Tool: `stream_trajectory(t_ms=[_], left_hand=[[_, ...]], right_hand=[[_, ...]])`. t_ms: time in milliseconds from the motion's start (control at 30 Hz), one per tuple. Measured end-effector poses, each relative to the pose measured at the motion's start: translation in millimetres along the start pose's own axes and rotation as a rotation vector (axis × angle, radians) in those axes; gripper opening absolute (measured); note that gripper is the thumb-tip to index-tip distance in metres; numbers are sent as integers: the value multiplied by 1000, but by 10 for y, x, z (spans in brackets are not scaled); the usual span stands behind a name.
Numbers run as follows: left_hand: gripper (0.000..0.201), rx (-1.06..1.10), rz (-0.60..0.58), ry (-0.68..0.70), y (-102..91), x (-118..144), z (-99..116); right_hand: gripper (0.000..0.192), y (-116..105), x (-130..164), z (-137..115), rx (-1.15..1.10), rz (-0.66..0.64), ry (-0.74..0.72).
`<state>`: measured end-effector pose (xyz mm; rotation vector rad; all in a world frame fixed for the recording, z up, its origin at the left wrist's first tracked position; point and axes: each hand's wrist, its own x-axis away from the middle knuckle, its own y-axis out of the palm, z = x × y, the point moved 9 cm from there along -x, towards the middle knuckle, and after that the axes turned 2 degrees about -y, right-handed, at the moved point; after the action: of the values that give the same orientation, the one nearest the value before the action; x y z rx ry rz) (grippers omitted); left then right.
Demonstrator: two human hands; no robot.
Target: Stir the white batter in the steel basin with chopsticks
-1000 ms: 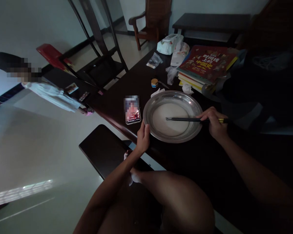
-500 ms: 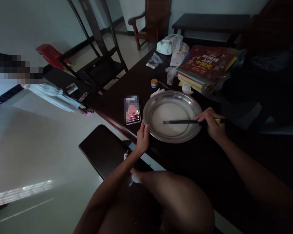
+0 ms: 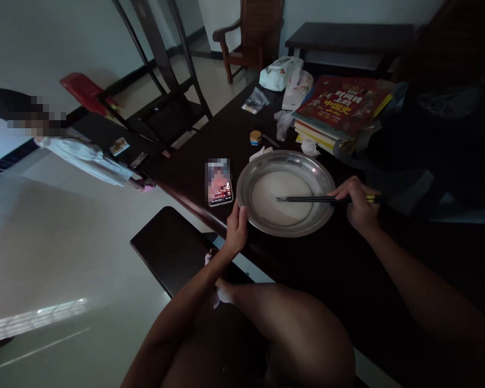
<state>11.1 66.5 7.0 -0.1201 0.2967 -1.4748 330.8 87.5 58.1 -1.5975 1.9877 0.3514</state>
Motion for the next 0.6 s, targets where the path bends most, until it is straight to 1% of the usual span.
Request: stream_trajectory(t_ms=[67, 167, 233, 333, 500, 600], left_hand=[[76, -3, 0, 2, 3, 0, 5], [77, -3, 6, 7, 2, 1, 15], [77, 2, 5, 5, 2, 1, 11], [77, 1, 0, 0, 2, 1, -2], [74, -4, 5, 11, -3, -1, 8], [74, 0, -2, 14, 2, -4, 15]], right_hand=[[46, 28, 4, -2, -11, -29, -3], [41, 87, 11, 11, 21, -91, 16], [40, 59, 6, 16, 27, -60, 23], [46, 10, 3, 11, -10, -2, 14], [43, 96, 13, 25, 13, -90, 45], [44, 40, 8, 24, 10, -28, 49]])
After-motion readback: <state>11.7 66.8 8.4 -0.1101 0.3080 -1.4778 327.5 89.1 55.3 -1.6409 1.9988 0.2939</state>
